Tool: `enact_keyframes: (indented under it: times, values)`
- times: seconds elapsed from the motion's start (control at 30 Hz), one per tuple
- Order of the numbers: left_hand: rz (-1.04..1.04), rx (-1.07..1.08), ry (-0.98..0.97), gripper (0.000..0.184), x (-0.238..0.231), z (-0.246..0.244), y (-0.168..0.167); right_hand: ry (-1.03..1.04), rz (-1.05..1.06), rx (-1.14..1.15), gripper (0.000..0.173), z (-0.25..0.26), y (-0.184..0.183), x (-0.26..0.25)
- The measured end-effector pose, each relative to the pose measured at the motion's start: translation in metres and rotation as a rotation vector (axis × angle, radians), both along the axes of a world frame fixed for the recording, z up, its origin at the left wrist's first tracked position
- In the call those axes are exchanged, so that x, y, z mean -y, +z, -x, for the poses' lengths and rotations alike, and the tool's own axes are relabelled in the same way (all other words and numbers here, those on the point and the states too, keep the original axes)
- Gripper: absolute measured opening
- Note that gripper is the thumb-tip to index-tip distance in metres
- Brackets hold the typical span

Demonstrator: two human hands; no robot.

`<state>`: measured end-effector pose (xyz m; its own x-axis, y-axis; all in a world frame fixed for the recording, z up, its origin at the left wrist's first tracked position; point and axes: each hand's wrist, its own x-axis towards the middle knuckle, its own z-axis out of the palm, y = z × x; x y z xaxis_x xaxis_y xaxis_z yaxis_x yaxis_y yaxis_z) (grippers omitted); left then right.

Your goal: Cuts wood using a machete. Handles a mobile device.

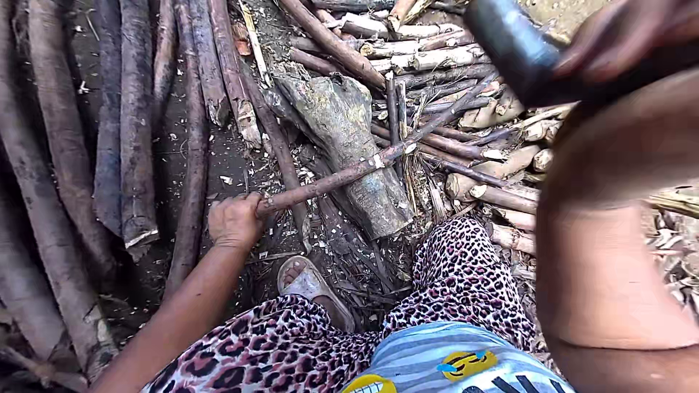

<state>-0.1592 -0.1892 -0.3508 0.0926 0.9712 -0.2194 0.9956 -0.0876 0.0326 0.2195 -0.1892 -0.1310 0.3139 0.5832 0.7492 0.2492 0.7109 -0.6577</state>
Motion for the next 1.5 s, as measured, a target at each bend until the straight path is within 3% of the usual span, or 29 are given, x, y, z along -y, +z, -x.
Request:
enact_keyframes:
  times: [0.07, 0.13, 0.2, 0.27, 0.4, 0.47, 0.57, 0.63, 0.8, 0.87, 0.93, 1.0, 1.07, 1.1, 1.13, 1.2, 1.27, 1.37, 1.4, 1.5]
  values:
    - [-0.039, 0.028, -0.018, 0.022, -0.002, -0.001, 0.003, -0.06, 0.331, 0.137, 0.028, 0.018, -0.085, 0.034]
    - [-0.075, 0.04, -0.04, 0.022, -0.001, 0.001, 0.001, 0.013, 0.955, 0.37, 0.034, 0.027, -0.183, 0.087]
    - [-0.005, 0.02, -0.036, 0.023, -0.002, 0.001, -0.001, 0.201, 1.583, 0.449, 0.038, 0.03, -0.21, 0.093]
    - [0.198, 0.008, 0.001, 0.022, -0.004, 0.0, 0.007, 0.268, 1.799, 0.347, 0.037, 0.031, -0.203, 0.085]
    - [0.769, 0.254, 0.067, 0.024, -0.029, 0.008, 0.021, 0.345, 1.775, -0.151, 0.031, 0.02, -0.198, 0.082]
    - [0.788, 0.237, 0.052, 0.02, -0.031, 0.012, 0.019, 0.354, 1.708, -0.166, 0.028, 0.015, -0.194, 0.084]
    - [0.598, 0.063, 0.021, 0.02, -0.03, 0.011, 0.027, 0.328, 1.565, -0.047, 0.028, 0.006, -0.162, 0.079]
    - [0.529, -0.01, -0.029, 0.017, -0.028, 0.011, 0.033, 0.304, 1.318, 0.017, 0.026, -0.001, -0.131, 0.073]
    - [0.555, -0.026, -0.029, 0.019, -0.024, 0.006, 0.04, 0.244, 0.409, 0.026, 0.017, -0.013, -0.025, 0.029]
    - [0.549, -0.026, -0.017, 0.02, -0.022, 0.006, 0.041, 0.135, 0.177, 0.032, 0.024, -0.014, 0.01, 0.005]
    - [0.546, -0.029, -0.019, 0.018, -0.021, 0.007, 0.04, 0.025, 0.05, -0.051, 0.031, -0.008, 0.01, -0.01]
    - [0.545, -0.03, -0.013, 0.017, -0.021, 0.007, 0.038, -0.086, 0.227, 0.036, 0.028, 0.003, -0.041, 0.01]
    - [0.538, -0.033, 0.0, 0.018, -0.021, 0.008, 0.038, -0.111, 0.793, 0.284, 0.031, 0.015, -0.142, 0.068]
    - [0.531, -0.035, 0.007, 0.018, -0.021, 0.008, 0.04, -0.009, 1.13, 0.365, 0.035, 0.02, -0.186, 0.094]
    - [0.524, -0.038, 0.006, 0.018, -0.022, 0.007, 0.042, 0.118, 1.446, 0.392, 0.037, 0.024, -0.211, 0.106]
    - [0.483, -0.055, 0.005, 0.019, -0.024, 0.003, 0.044, 0.273, 1.739, 0.296, 0.032, 0.027, -0.224, 0.103]
    - [0.404, -0.094, 0.014, 0.015, -0.02, -0.001, 0.045, 0.364, 1.791, -0.048, 0.027, 0.024, -0.21, 0.1]
    - [0.168, -0.14, 0.021, 0.013, -0.011, -0.004, 0.038, 0.567, 1.771, -0.628, 0.04, 0.007, -0.187, 0.097]
    - [0.118, -0.136, 0.015, 0.012, -0.009, -0.003, 0.035, 0.573, 1.749, -0.69, 0.042, 0.004, -0.181, 0.098]
    - [0.051, -0.102, -0.043, 0.008, -0.005, 0.005, 0.031, 0.413, 1.621, -0.456, 0.041, -0.003, -0.163, 0.098]
